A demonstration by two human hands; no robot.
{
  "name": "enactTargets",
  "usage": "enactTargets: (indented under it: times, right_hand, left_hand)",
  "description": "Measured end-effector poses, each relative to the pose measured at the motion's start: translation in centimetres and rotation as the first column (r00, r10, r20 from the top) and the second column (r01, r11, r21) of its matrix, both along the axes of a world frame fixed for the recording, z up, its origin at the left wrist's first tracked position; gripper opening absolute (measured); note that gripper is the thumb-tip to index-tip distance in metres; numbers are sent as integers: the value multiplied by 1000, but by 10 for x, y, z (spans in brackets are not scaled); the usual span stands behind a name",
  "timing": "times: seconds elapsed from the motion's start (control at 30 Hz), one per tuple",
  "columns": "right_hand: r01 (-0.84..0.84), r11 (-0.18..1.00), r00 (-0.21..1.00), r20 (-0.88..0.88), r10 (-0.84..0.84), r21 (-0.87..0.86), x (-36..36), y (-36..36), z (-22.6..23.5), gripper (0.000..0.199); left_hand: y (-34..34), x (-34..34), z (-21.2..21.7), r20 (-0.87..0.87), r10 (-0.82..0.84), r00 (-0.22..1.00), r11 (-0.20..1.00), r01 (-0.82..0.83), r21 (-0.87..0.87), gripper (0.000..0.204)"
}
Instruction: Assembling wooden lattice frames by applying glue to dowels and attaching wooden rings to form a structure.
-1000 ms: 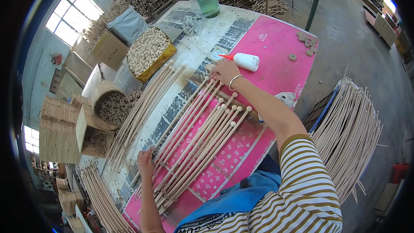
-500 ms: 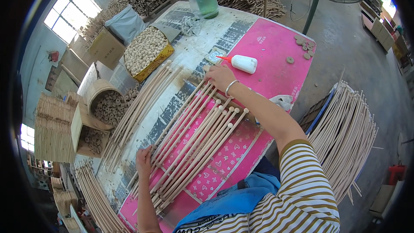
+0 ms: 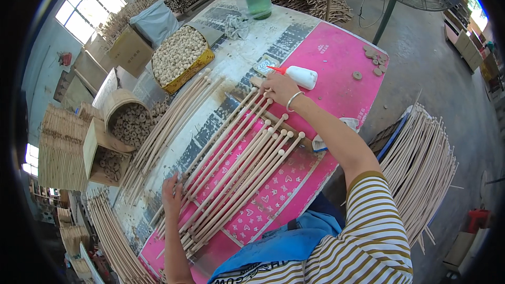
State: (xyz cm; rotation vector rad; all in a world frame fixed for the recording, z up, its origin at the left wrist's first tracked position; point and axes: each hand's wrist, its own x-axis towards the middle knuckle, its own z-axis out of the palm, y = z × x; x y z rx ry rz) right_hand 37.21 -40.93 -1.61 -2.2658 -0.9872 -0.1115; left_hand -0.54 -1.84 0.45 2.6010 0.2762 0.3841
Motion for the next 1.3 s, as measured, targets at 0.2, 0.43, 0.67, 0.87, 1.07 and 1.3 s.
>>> enactTargets:
  times: [0.2, 0.43, 0.67, 0.87, 1.07, 1.3]
  right_hand:
    - [-265, 955, 954, -111, 280, 130, -58, -17, 17, 11]
    - [-139, 960, 941, -269, 205, 244, -107, -31, 12, 26]
    - [-124, 981, 991, 64, 116, 152, -113, -29, -1, 31]
    - [-23, 985, 995, -93, 40, 173, -123, -39, -1, 38]
    - [106, 971, 985, -155, -73, 216, -126, -47, -6, 32]
    - [154, 937, 981, -165, -106, 313, -131, -48, 3, 32]
  left_hand:
    - [-49, -24, 25, -15, -59, 998, 998, 59, 32, 56]
    - [-66, -48, 8, -124, -124, 984, 989, 113, -91, 53]
    - [-86, -45, 18, -107, -111, 988, 992, 104, -70, 41]
    - [-68, -45, 0, -55, -124, 991, 987, 117, -114, 38]
    - [-74, -25, 9, -168, -108, 980, 929, 39, -368, 34]
    - [-95, 9, 4, -231, -99, 968, 925, 4, -379, 35]
